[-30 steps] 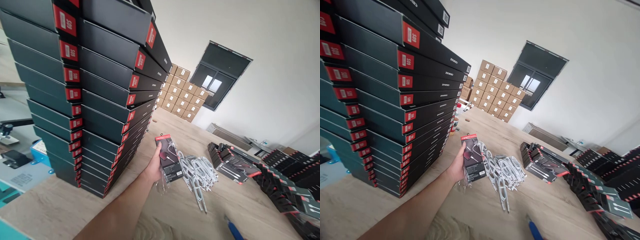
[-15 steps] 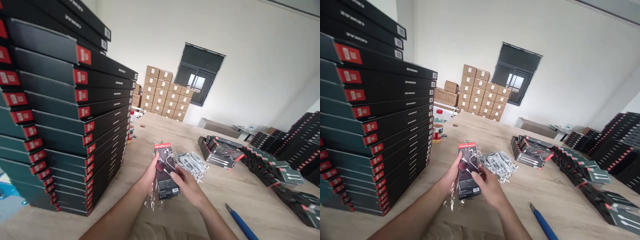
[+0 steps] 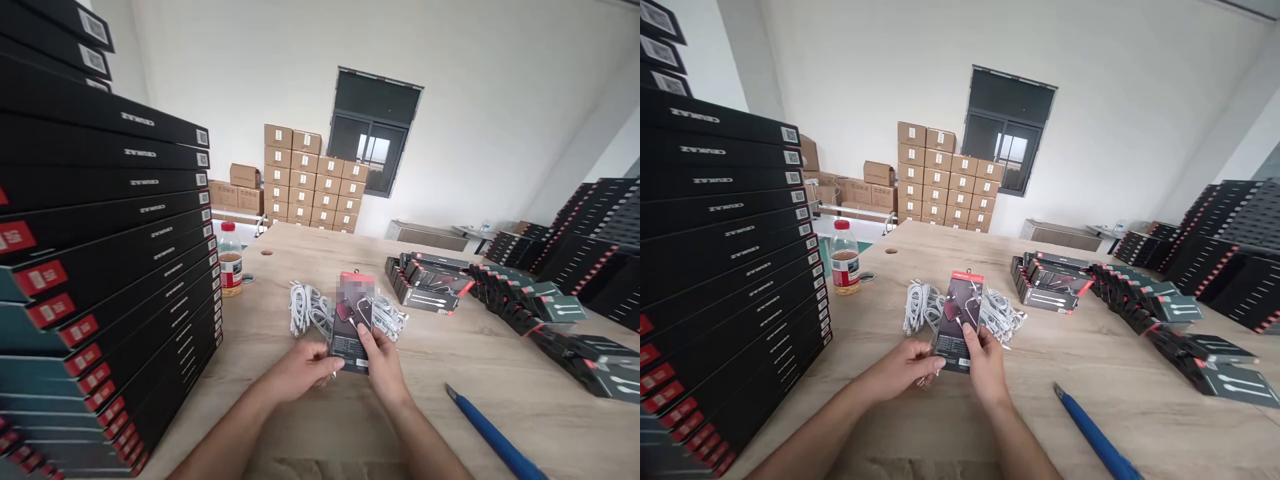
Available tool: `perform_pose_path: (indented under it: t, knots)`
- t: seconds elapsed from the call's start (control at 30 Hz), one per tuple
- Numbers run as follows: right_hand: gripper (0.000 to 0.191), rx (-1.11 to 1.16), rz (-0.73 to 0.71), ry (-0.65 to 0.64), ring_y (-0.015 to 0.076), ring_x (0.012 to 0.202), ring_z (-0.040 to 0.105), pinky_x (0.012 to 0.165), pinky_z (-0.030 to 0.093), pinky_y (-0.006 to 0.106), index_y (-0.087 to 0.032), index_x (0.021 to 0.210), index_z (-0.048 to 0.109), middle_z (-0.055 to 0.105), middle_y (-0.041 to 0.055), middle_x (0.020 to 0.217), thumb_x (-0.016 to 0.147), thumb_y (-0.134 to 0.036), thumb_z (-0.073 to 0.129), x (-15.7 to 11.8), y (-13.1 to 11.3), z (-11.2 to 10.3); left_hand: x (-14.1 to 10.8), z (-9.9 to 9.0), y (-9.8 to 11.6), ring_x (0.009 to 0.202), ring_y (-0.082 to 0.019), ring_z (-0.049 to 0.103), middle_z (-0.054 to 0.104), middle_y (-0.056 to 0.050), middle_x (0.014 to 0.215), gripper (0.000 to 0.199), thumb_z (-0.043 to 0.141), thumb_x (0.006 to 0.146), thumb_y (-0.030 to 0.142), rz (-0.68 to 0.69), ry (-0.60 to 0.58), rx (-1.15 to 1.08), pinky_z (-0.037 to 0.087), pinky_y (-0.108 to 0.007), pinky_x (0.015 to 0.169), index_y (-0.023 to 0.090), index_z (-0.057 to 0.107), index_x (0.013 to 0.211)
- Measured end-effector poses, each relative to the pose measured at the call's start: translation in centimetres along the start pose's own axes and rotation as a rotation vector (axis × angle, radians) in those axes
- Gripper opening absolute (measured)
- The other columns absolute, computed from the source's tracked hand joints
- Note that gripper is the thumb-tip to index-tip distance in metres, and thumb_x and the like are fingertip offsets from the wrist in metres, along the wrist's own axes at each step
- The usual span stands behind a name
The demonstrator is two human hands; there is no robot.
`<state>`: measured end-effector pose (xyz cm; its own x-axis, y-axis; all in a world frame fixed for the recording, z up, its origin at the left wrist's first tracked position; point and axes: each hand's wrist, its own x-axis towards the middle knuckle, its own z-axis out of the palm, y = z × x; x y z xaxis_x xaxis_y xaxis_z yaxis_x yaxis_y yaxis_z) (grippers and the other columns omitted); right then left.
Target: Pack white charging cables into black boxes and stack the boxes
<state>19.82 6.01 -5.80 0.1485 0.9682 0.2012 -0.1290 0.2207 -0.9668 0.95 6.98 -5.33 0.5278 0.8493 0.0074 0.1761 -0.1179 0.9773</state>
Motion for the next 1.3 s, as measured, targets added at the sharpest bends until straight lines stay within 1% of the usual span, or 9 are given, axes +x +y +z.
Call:
perform_pose_path:
  t: [0.2,0.37,0.57,0.67,0.8,0.9,1.07,1.17,1.3]
  knots:
    - [0.045,0.315,0.113,-0.071,0.0266,0.087,0.072,0.075,0.057,0.035,-0.019,0.090,0.074,0.078,0.0050,0.087,0.078,-0.062,0.073,-0.4,-1.1,0.5,-0.3,0.0,0.7,0.068,-0.015,0.061,0.069,-0.004,0.069,0.042,0.076,0.077,0.056,0.042,-0.106,-0.403,0.046,-0.027,0.071,0.016,0.066,0.069]
    - [0.043,0.504,0.254,-0.003,0.0228,0.082,0.074,0.071,0.057,0.032,-0.022,0.093,0.075,0.079,0.0020,0.091,0.072,-0.060,0.078,-1.0,-2.5,1.1,-0.4,0.2,1.0,0.069,-0.016,0.060,0.068,-0.006,0.075,0.041,0.079,0.071,0.054,0.059,-0.083,-0.494,0.047,-0.028,0.070,0.015,0.069,0.074]
    - [0.039,0.482,0.211,-0.114,0.0249,0.084,0.074,0.075,0.058,0.035,-0.020,0.092,0.076,0.079,0.0032,0.087,0.074,-0.054,0.080,-1.6,-3.0,1.4,1.2,0.1,-0.8,0.063,-0.013,0.051,0.060,0.001,0.063,0.039,0.078,0.074,0.050,0.070,0.154,-0.140,0.039,-0.024,0.063,0.015,0.063,0.067]
    - [0.036,0.469,0.191,-0.072,0.0255,0.086,0.074,0.077,0.058,0.036,-0.020,0.091,0.075,0.079,0.0031,0.086,0.074,-0.052,0.080,-1.5,-3.1,1.4,1.5,-0.3,-1.0,0.055,-0.009,0.042,0.056,0.006,0.063,0.043,0.087,0.062,0.049,0.033,0.309,-0.129,0.032,-0.022,0.054,0.017,0.061,0.076]
    - [0.038,0.481,0.179,0.091,0.0257,0.085,0.073,0.076,0.058,0.037,-0.020,0.090,0.073,0.078,0.0026,0.084,0.068,-0.050,0.083,-0.8,-3.0,0.9,1.0,-1.4,0.1,0.043,-0.006,0.028,0.041,0.011,0.050,0.049,0.081,0.065,0.060,-0.058,0.419,-0.250,0.018,-0.021,0.043,0.020,0.055,0.077]
    - [0.037,0.406,0.158,0.120,0.0241,0.081,0.071,0.074,0.056,0.035,-0.021,0.085,0.071,0.075,0.0011,0.080,0.068,-0.052,0.083,-0.6,-2.4,0.8,0.5,-1.6,1.0,0.043,-0.006,0.033,0.043,0.009,0.049,0.054,0.076,0.068,0.066,0.001,0.428,-0.332,0.024,-0.020,0.044,0.019,0.049,0.066]
    - [0.042,0.097,0.044,-0.078,0.0163,0.066,0.059,0.065,0.048,0.028,-0.019,0.072,0.064,0.066,-0.0014,0.069,0.074,-0.059,0.077,-1.4,-1.1,1.5,0.1,0.3,2.1,0.074,-0.018,0.066,0.071,-0.005,0.080,0.046,0.077,0.074,0.058,0.043,0.203,-0.437,0.050,-0.026,0.067,0.016,0.068,0.087]
    - [0.041,0.052,0.019,-0.216,0.0159,0.067,0.056,0.064,0.045,0.028,-0.019,0.072,0.064,0.064,-0.0006,0.070,0.080,-0.059,0.070,-1.8,-0.8,1.7,-0.1,0.8,2.5,0.085,-0.022,0.070,0.076,-0.008,0.090,0.044,0.084,0.071,0.047,0.027,0.279,-0.570,0.054,-0.031,0.079,0.015,0.071,0.097]
    - [0.030,0.265,0.143,-0.392,0.0214,0.089,0.063,0.072,0.049,0.030,-0.024,0.101,0.070,0.071,0.0024,0.099,0.074,-0.035,0.068,-1.7,-1.4,1.4,-0.4,0.2,2.7,0.082,-0.023,0.072,0.077,-0.009,0.092,0.041,0.083,0.073,0.042,-0.054,0.411,-0.778,0.057,-0.034,0.077,0.016,0.069,0.101]
